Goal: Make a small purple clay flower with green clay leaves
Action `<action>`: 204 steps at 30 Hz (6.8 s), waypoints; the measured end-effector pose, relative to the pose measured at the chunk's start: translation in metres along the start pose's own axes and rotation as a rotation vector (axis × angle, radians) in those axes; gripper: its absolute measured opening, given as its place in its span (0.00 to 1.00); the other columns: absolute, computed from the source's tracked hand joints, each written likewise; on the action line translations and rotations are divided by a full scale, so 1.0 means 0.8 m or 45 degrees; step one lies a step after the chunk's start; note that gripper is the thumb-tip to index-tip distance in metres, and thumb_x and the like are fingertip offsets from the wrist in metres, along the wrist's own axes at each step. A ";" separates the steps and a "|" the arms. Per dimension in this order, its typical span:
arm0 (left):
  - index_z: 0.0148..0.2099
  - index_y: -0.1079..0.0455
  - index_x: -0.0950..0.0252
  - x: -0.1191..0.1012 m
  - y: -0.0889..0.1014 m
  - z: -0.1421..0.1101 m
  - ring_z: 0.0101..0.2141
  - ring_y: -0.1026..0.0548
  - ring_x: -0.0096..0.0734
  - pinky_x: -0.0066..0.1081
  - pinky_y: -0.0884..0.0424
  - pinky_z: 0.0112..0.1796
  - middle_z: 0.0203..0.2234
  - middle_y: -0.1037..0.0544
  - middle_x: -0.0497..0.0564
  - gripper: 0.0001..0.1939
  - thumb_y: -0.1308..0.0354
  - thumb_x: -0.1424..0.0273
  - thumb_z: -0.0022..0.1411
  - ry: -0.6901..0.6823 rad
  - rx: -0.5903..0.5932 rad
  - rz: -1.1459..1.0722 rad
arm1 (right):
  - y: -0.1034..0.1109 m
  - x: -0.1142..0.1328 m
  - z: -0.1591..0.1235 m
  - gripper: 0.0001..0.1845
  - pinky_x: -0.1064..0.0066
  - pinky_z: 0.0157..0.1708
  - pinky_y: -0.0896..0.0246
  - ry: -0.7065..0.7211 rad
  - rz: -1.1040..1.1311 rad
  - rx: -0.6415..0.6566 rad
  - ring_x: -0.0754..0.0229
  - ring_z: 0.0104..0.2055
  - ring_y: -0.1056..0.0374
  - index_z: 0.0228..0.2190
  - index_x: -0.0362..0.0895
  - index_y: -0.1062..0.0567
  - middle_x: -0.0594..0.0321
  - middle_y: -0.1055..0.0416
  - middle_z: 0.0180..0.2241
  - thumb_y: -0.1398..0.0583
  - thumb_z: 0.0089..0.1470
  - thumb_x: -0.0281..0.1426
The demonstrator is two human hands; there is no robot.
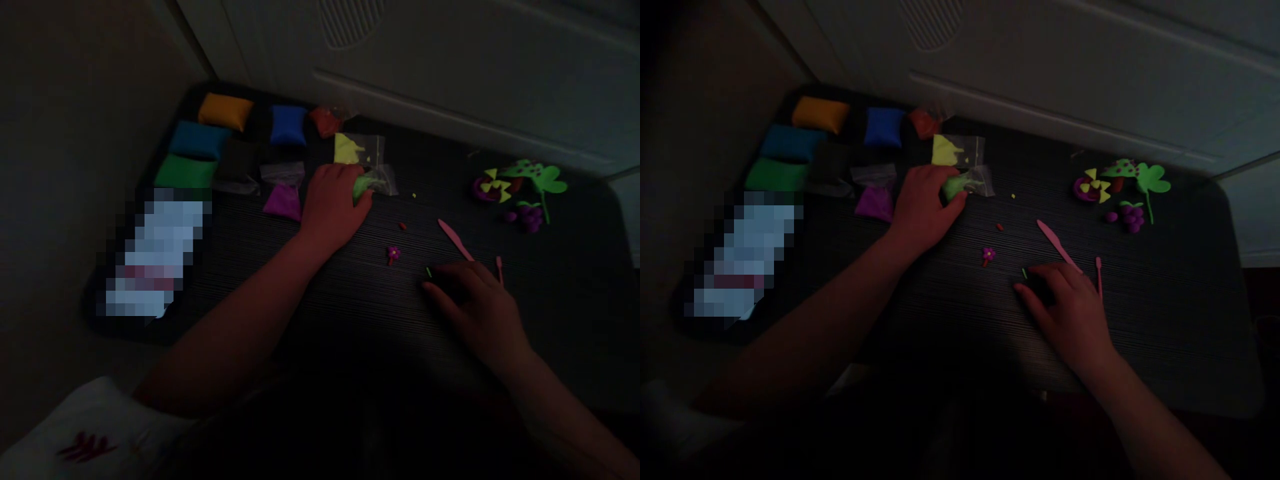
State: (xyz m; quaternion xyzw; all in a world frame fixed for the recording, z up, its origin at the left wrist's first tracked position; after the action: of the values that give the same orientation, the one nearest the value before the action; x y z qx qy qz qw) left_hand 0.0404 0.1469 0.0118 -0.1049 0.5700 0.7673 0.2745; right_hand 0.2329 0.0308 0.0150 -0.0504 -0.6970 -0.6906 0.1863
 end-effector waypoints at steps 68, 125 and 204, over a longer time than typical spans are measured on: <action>0.47 0.37 0.63 0.003 -0.004 0.001 0.47 0.36 0.39 0.38 0.41 0.49 0.43 0.30 0.53 0.15 0.51 0.66 0.57 0.006 0.023 -0.030 | -0.018 0.034 -0.018 0.15 0.67 0.33 0.37 0.257 -0.205 0.244 0.60 0.33 0.32 0.44 0.44 0.32 0.61 0.28 0.32 0.48 0.55 0.31; 0.46 0.37 0.63 0.002 -0.002 0.001 0.47 0.35 0.39 0.38 0.41 0.49 0.43 0.30 0.53 0.15 0.51 0.66 0.57 0.006 0.016 -0.036 | -0.016 0.054 0.031 0.18 0.57 0.54 0.52 0.677 -0.068 0.379 0.60 0.44 0.38 0.46 0.48 0.31 0.60 0.33 0.41 0.48 0.54 0.27; 0.41 0.32 0.60 -0.091 0.001 -0.047 0.47 0.34 0.39 0.42 0.35 0.46 0.40 0.27 0.49 0.11 0.45 0.74 0.52 -0.552 0.269 -0.198 | 0.010 0.016 0.007 0.20 0.53 0.40 0.49 0.563 -0.155 -0.054 0.57 0.32 0.39 0.44 0.49 0.29 0.63 0.28 0.29 0.39 0.45 0.30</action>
State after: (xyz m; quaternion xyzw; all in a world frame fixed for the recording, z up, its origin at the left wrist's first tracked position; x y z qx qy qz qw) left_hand 0.0946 0.0901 0.0346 0.0478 0.5651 0.6845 0.4581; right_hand 0.2221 0.0342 0.0269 0.1402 -0.6263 -0.7094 0.2913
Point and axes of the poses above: each hand's wrist, its own z-axis towards the middle knuckle, its own y-axis out of the back of the hand, x = y × z, the point moved 9 cm from there along z, towards the middle knuckle
